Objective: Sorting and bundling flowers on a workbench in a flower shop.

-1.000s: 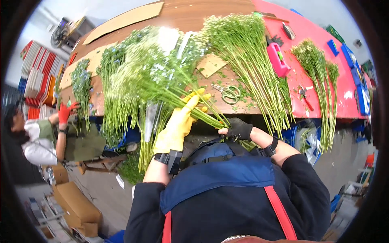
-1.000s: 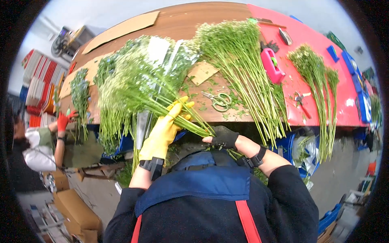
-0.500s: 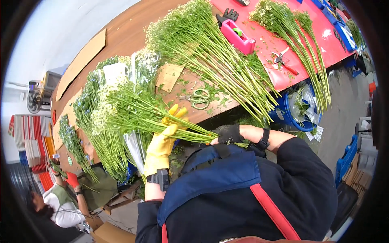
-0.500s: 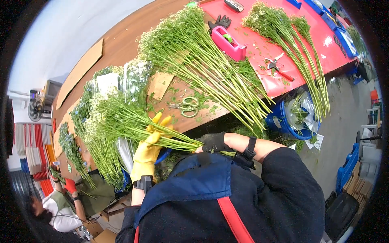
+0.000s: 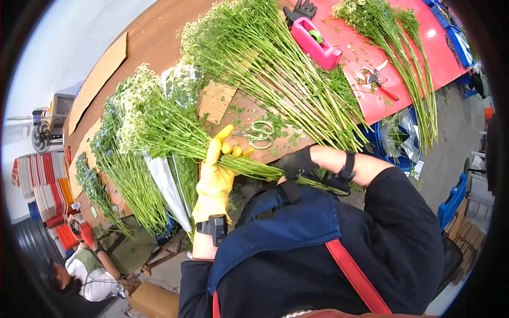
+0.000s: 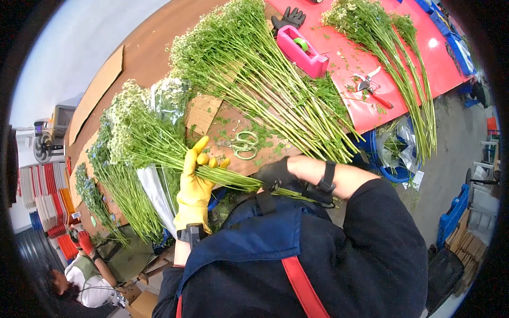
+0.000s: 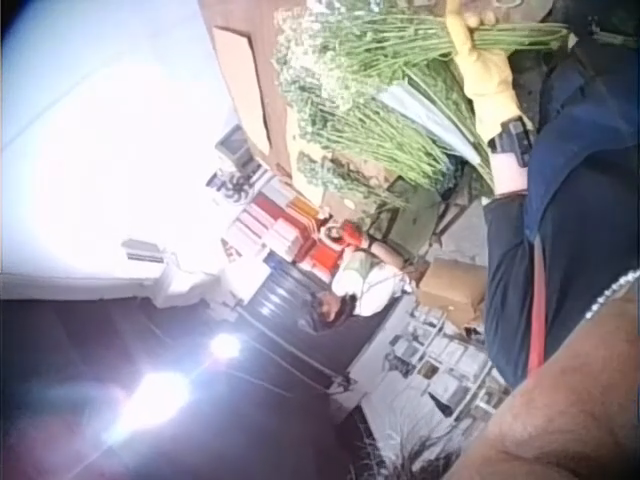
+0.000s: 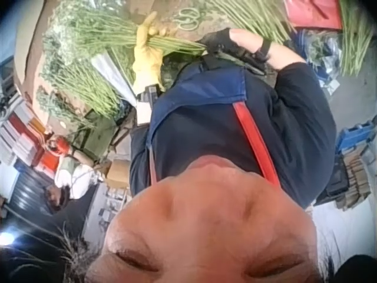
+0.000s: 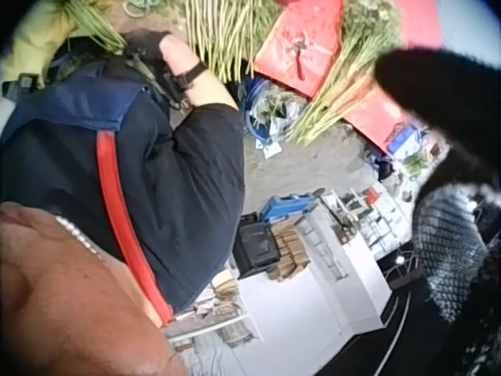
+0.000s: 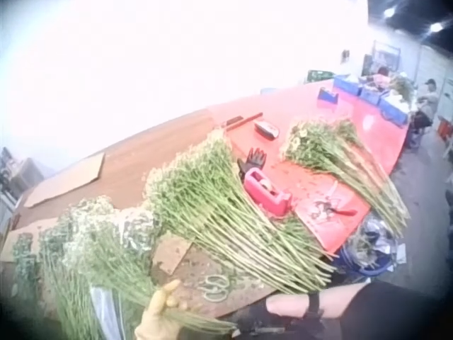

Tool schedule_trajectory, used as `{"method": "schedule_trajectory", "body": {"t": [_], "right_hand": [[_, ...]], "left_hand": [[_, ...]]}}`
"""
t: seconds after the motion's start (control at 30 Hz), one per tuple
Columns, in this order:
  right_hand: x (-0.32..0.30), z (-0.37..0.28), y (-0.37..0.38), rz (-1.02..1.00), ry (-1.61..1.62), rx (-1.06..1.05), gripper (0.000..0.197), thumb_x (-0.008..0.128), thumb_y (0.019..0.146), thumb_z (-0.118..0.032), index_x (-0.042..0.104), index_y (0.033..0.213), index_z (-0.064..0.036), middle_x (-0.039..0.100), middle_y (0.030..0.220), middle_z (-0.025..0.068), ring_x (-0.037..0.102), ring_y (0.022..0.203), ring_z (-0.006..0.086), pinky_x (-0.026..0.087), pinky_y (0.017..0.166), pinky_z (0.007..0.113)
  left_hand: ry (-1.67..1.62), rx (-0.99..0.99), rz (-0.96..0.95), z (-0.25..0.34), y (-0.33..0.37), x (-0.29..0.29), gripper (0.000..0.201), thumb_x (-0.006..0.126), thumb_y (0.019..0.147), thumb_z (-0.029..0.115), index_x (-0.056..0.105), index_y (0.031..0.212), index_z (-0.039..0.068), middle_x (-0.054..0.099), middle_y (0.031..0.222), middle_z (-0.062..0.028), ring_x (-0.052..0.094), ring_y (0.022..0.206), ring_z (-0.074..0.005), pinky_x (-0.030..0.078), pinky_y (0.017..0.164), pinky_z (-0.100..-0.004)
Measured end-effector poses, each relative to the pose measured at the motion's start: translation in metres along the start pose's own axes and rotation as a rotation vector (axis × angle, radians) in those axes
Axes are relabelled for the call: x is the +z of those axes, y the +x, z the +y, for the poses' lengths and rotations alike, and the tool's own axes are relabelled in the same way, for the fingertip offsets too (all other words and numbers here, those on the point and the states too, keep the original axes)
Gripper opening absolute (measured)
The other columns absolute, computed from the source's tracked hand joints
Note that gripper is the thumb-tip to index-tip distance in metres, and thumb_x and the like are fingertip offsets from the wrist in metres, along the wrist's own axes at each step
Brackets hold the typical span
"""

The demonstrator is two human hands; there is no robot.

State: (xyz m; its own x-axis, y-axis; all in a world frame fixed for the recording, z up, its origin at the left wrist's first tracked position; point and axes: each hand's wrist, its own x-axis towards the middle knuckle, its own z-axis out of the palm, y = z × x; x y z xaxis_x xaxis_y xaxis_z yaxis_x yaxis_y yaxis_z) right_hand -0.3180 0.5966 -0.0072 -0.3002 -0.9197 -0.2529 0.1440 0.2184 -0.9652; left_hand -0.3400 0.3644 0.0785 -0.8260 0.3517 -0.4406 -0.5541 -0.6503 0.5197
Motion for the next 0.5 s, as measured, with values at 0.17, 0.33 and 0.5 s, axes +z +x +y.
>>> {"method": "schedule_trajectory", "body": {"t": [0.17, 0.33, 0.5], "right_hand": [[-0.11, -0.051, -0.034, 0.535, -0.148, 0.338, 0.049, 0.068, 0.08, -0.04, 0.063, 0.112, -0.0029, 0.066, 0.106, 0.0153, 0.06, 0.104, 0.0283, 0.047, 0.089, 0.039], [-0.183, -0.005, -0.05, 1.069, -1.248, 0.658, 0.024, 0.062, 0.076, -0.027, 0.065, 0.091, -0.0093, 0.063, 0.088, 0.0137, 0.061, 0.089, 0.0315, 0.048, 0.075, 0.045], [-0.201, -0.008, -0.047, 0.99, -1.176, 0.799, 0.025, 0.06, 0.075, -0.026, 0.065, 0.095, -0.0113, 0.064, 0.097, 0.0124, 0.061, 0.094, 0.0304, 0.048, 0.078, 0.047]], "left_hand": [[0.06, 0.069, 0.189, 0.004, 0.007, 0.005, 0.042, 0.059, 0.093, 0.034, 0.054, 0.123, 0.004, 0.061, 0.087, -0.0013, 0.062, 0.083, -0.0194, 0.053, 0.088, -0.0503], [-0.01, 0.098, 0.177, 0.001, 0.017, 0.001, 0.033, 0.057, 0.094, 0.036, 0.058, 0.115, 0.011, 0.061, 0.081, 0.0022, 0.062, 0.08, -0.0172, 0.048, 0.096, -0.0521], [-0.044, 0.117, 0.229, 0.0, 0.014, -0.002, 0.034, 0.056, 0.096, 0.032, 0.055, 0.115, 0.004, 0.055, 0.072, 0.0012, 0.06, 0.076, -0.0173, 0.048, 0.095, -0.0548]]}}
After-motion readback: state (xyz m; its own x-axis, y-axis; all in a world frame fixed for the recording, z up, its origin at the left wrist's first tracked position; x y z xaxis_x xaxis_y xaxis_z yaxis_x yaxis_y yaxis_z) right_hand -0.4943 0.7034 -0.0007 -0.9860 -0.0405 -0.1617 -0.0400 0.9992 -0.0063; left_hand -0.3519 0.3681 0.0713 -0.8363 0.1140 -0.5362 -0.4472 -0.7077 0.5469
